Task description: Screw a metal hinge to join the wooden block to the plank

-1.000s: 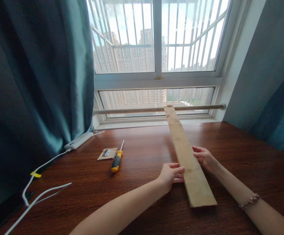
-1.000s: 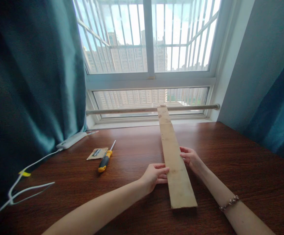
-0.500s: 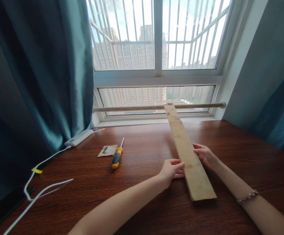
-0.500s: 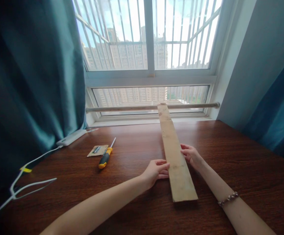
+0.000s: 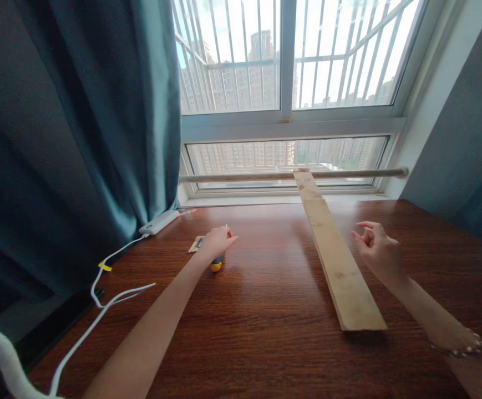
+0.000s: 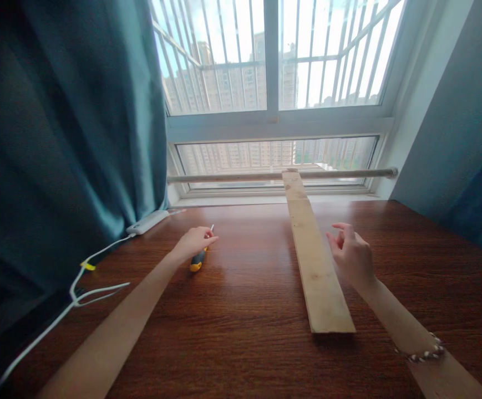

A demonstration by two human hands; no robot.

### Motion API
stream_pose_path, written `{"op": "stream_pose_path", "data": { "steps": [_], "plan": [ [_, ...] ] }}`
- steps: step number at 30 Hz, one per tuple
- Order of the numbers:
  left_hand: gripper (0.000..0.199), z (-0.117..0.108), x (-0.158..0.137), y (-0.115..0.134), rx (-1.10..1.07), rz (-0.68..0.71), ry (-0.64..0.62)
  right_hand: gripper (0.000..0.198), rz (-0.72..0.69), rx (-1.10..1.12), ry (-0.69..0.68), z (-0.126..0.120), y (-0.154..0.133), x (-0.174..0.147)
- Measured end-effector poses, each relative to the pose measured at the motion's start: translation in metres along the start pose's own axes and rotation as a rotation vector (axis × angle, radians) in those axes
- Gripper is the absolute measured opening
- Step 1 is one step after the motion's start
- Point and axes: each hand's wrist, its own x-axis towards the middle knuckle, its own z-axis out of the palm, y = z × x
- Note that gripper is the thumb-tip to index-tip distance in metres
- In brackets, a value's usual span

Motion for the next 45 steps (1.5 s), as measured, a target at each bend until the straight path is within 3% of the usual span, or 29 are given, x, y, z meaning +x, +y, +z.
{"op": "stream_pose_path", "data": {
  "steps": [3,6,10,13,16,18,21,24,26,29,39,42,45],
  "plan": [
    [0.034,-0.004,0.009,-0.023,0.270,-0.143,-0.066,0.029,-0.188,0.048,-0.074,-0.006,-0.038,0.001],
    [0.041,0.005,0.010,-0.030,0.362,-0.167,-0.137,0.019,-0.373,0.119,-0.200,-0.006,-0.073,-0.003],
    [0.050,0.013,0.008,-0.030,0.393,-0.158,-0.180,0.013,-0.452,0.155,-0.335,-0.004,-0.106,-0.006],
    [0.041,0.014,0.009,-0.031,0.372,-0.134,-0.165,0.012,-0.474,0.200,-0.408,0.003,-0.124,-0.006],
    [0.034,0.017,0.012,-0.027,0.193,-0.111,-0.185,0.022,-0.404,0.292,-0.501,0.015,-0.135,-0.007],
    [0.040,0.023,0.009,-0.015,-0.096,-0.094,-0.253,0.026,-0.289,0.382,-0.571,0.025,-0.139,-0.009],
    [0.043,0.038,-0.006,0.017,-0.606,-0.016,-0.361,0.029,-0.040,0.549,-0.679,0.041,-0.140,-0.015],
    [0.045,0.057,-0.032,0.057,-0.898,0.070,-0.434,0.037,0.231,0.687,-0.774,0.051,-0.135,-0.022],
    [0.047,0.067,-0.051,0.079,-0.947,0.106,-0.472,0.040,0.311,0.713,-0.805,0.053,-0.132,-0.025],
    [0.050,0.078,-0.073,0.095,-0.912,0.164,-0.457,0.039,0.306,0.630,-0.837,0.051,-0.127,-0.027],
    [0.043,0.088,-0.090,0.098,-0.813,0.243,-0.415,0.029,0.332,0.416,-0.977,0.051,-0.126,-0.027],
    [0.041,0.083,-0.094,0.101,-0.836,0.265,-0.390,0.029,0.304,0.405,-0.956,0.053,-0.123,-0.024],
    [0.040,0.077,-0.095,0.103,-0.917,0.295,-0.388,0.031,0.334,0.534,-0.893,0.047,-0.117,-0.012]
  ]
}}
